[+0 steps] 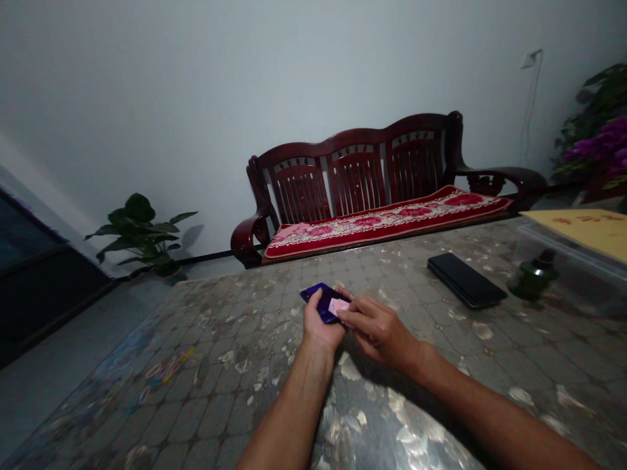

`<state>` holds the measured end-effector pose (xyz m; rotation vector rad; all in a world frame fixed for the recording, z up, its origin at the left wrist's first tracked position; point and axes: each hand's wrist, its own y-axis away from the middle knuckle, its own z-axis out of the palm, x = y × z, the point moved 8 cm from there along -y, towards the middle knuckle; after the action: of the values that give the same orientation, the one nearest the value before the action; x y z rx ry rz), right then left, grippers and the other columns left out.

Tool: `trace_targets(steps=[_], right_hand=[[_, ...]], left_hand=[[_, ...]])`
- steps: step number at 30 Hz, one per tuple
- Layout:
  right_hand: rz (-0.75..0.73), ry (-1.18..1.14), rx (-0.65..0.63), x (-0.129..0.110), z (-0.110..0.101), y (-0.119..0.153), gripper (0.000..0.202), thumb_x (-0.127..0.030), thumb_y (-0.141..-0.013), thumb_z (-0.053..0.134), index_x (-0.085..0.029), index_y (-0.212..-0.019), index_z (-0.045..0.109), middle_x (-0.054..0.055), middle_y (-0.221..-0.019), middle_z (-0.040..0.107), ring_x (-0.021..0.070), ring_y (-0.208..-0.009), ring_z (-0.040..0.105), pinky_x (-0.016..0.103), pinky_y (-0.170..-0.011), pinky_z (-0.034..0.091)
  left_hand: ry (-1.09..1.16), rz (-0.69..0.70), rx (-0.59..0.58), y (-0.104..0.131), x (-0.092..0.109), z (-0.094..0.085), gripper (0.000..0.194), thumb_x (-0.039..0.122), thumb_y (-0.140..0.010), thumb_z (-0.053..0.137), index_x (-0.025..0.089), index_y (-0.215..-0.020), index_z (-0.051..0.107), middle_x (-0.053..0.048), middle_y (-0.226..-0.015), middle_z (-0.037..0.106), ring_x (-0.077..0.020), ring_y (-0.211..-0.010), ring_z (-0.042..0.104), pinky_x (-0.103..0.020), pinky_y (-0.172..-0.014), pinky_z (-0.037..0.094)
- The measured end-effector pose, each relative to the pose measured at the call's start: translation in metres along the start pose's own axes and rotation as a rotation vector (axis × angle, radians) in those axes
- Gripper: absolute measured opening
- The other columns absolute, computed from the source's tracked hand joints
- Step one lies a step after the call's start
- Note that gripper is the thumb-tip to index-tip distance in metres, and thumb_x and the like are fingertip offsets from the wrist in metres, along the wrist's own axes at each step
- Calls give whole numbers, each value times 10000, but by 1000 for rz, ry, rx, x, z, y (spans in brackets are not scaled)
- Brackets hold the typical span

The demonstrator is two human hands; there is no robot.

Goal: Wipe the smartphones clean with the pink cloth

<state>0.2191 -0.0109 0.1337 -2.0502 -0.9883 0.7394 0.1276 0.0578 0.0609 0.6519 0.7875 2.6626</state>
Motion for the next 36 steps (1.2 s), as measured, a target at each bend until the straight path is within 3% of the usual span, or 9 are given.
trace_targets(steps=[4, 9, 14, 18, 23, 31, 33, 36], right_hand=[[37, 10, -13, 5, 0, 0, 346, -39, -865, 534, -196, -1138, 677, 71, -897, 657, 196, -829, 619, 300, -735, 542], [304, -63, 148, 47, -19, 4, 310, -78, -910, 549, -224, -1081, 762, 36, -818, 647, 159, -763, 629, 253, -687, 511], [478, -84, 215, 79, -19, 14, 260, -119, -894, 586, -212, -997, 807, 29, -771, 650, 163, -727, 638, 256, -657, 493], [522, -93, 226, 93, -12, 25, 278, -141, -901, 576, -215, -1034, 809, 37, -786, 660, 170, -741, 646, 267, -673, 500], [529, -70, 253, 102, -13, 32, 269, -166, -908, 568, -212, -1029, 804, 39, -802, 673, 171, -756, 643, 271, -694, 517], [419, -110, 100, 84, -4, 23, 287, -150, -910, 534, -224, -960, 806, 36, -788, 641, 157, -757, 619, 263, -700, 476], [516, -180, 160, 92, -7, 24, 250, -217, -906, 562, -220, -937, 811, 37, -779, 658, 164, -750, 618, 273, -699, 468], [777, -353, 342, 120, -13, 36, 253, -365, -845, 635, -192, -896, 813, 55, -804, 710, 188, -746, 625, 296, -696, 471]], left_hand=[[-61, -100, -29, -8, -2, -2, 284, 328, -970, 527, 80, -1002, 662, -97, -757, 670, -200, -619, 663, -302, -588, 568], [-161, -140, -96, -13, -2, -5, 384, 418, -1009, 497, 78, -1077, 663, -110, -796, 707, -215, -642, 686, -336, -609, 580], [-314, -269, -235, -13, -15, -7, 648, 607, -1019, 385, 27, -1107, 659, -158, -831, 725, -239, -666, 706, -354, -617, 583], [-361, -336, -334, -12, -25, -7, 750, 685, -1002, 320, 30, -1151, 654, -170, -871, 734, -252, -683, 714, -365, -619, 578], [-395, -415, -374, -7, -37, -8, 876, 758, -966, 279, -8, -1188, 641, -205, -891, 731, -266, -688, 711, -370, -619, 567], [-439, -419, -385, -14, -40, -17, 811, 750, -970, 289, 54, -1125, 677, -186, -868, 743, -292, -686, 725, -400, -611, 568], [-447, -444, -384, -15, -41, -20, 854, 768, -960, 272, 33, -1136, 670, -199, -888, 743, -292, -695, 729, -398, -626, 570], [-447, -498, -405, -11, -44, -23, 921, 789, -946, 259, -15, -1187, 639, -224, -924, 736, -289, -722, 733, -382, -650, 566]])
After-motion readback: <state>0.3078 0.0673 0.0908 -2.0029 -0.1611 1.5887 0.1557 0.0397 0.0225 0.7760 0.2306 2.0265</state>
